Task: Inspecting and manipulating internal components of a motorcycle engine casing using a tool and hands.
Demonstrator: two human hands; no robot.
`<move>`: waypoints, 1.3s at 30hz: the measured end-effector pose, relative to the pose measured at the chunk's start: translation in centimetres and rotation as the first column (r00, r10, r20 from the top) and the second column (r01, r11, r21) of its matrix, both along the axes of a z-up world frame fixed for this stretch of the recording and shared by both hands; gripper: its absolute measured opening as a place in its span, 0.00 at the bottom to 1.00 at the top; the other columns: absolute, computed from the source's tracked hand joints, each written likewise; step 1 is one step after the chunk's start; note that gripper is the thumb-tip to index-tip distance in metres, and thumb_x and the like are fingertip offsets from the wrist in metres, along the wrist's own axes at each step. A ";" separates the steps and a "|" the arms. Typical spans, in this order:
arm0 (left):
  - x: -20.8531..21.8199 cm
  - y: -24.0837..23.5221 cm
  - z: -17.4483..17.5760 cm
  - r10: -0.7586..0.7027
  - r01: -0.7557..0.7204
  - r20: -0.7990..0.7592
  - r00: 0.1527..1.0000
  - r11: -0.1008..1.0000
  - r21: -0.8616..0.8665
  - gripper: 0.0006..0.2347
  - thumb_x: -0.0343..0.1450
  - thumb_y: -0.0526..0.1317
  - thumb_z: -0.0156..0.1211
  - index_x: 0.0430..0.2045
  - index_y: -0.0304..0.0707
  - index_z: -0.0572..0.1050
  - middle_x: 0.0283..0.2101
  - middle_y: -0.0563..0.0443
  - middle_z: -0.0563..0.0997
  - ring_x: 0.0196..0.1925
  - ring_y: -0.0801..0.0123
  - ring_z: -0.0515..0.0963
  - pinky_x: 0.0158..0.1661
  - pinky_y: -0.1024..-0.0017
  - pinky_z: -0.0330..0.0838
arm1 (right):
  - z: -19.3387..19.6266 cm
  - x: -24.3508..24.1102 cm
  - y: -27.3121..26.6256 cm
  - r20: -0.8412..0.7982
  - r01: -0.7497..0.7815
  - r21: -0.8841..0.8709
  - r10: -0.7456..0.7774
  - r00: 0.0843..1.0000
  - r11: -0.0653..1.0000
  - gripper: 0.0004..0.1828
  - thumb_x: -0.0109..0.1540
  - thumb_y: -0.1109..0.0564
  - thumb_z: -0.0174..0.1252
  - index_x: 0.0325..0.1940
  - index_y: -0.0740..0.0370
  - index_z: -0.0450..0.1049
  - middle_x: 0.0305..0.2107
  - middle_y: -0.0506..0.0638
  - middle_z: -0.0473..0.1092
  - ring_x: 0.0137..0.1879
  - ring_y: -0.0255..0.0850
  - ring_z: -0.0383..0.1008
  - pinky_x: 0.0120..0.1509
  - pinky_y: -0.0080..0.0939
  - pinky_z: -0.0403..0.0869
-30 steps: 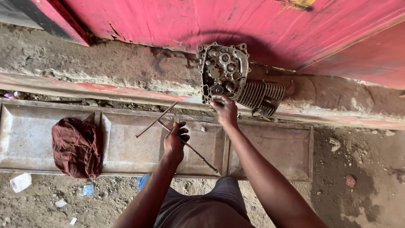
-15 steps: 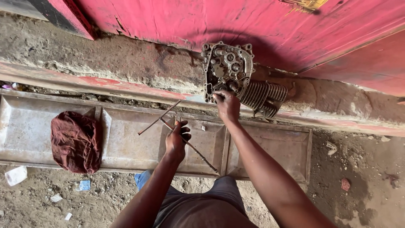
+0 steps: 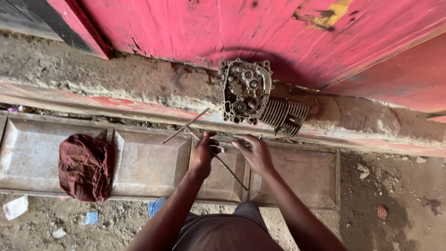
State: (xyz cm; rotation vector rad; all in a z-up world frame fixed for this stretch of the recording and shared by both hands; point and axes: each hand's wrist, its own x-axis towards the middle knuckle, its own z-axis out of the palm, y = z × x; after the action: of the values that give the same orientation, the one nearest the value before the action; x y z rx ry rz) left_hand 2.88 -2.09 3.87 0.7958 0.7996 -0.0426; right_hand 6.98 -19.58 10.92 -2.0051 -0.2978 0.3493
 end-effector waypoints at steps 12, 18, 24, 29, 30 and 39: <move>5.5 -10.4 17.4 -0.831 -0.044 0.336 0.444 0.354 0.934 0.15 0.80 0.45 0.42 0.51 0.36 0.74 0.23 0.47 0.81 0.11 0.71 0.71 0.10 0.73 0.62 | 23.4 -1.8 -7.7 0.652 0.001 -0.434 0.313 0.691 0.901 0.17 0.65 0.53 0.56 0.57 0.54 0.76 0.62 0.49 0.71 0.72 0.48 0.65 0.80 0.54 0.57; 6.3 -10.4 19.8 -0.844 -0.067 0.315 0.434 0.318 0.946 0.15 0.74 0.49 0.39 0.43 0.44 0.73 0.26 0.40 0.82 0.24 0.47 0.81 0.24 0.55 0.67 | 25.0 -2.3 -6.8 0.626 -0.092 -0.371 0.323 0.710 0.924 0.10 0.62 0.49 0.59 0.41 0.53 0.80 0.37 0.43 0.76 0.51 0.42 0.73 0.60 0.44 0.62; 10.2 -11.7 12.5 -0.827 -0.025 0.379 0.414 0.406 0.914 0.25 0.61 0.64 0.61 0.36 0.43 0.69 0.22 0.41 0.76 0.35 0.37 0.82 0.37 0.49 0.76 | 21.8 0.6 -5.3 0.638 -0.065 -0.365 0.300 0.710 0.929 0.10 0.61 0.46 0.63 0.43 0.47 0.84 0.32 0.42 0.73 0.46 0.43 0.71 0.60 0.45 0.69; 9.1 -9.8 16.1 -0.805 -0.009 0.421 0.419 0.460 0.888 0.19 0.60 0.52 0.64 0.36 0.40 0.69 0.24 0.37 0.76 0.36 0.34 0.81 0.37 0.47 0.74 | 21.6 0.7 -4.7 0.645 -0.074 -0.389 0.329 0.690 0.918 0.10 0.62 0.44 0.62 0.43 0.46 0.84 0.32 0.42 0.73 0.48 0.43 0.71 0.62 0.45 0.67; 8.9 -9.6 16.5 -0.791 -0.019 0.465 0.396 0.499 0.866 0.19 0.60 0.52 0.63 0.36 0.40 0.70 0.24 0.35 0.76 0.36 0.32 0.81 0.37 0.46 0.73 | 21.8 0.6 -4.6 0.653 -0.087 -0.377 0.331 0.681 0.922 0.11 0.63 0.45 0.62 0.43 0.47 0.84 0.32 0.44 0.73 0.49 0.44 0.71 0.63 0.46 0.67; 10.6 -10.2 14.7 -0.757 -0.056 0.513 0.405 0.539 0.840 0.15 0.63 0.49 0.61 0.32 0.39 0.70 0.24 0.34 0.75 0.35 0.32 0.79 0.36 0.47 0.73 | 22.9 0.8 -3.4 0.649 -0.082 -0.408 0.352 0.674 0.909 0.10 0.64 0.45 0.61 0.43 0.46 0.83 0.32 0.44 0.72 0.48 0.44 0.72 0.62 0.46 0.67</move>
State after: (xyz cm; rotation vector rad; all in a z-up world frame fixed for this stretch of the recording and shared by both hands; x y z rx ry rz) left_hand 13.45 -12.26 18.61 1.6575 -0.5023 0.2827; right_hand 7.79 -22.97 33.80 -2.3970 -1.0485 -0.2908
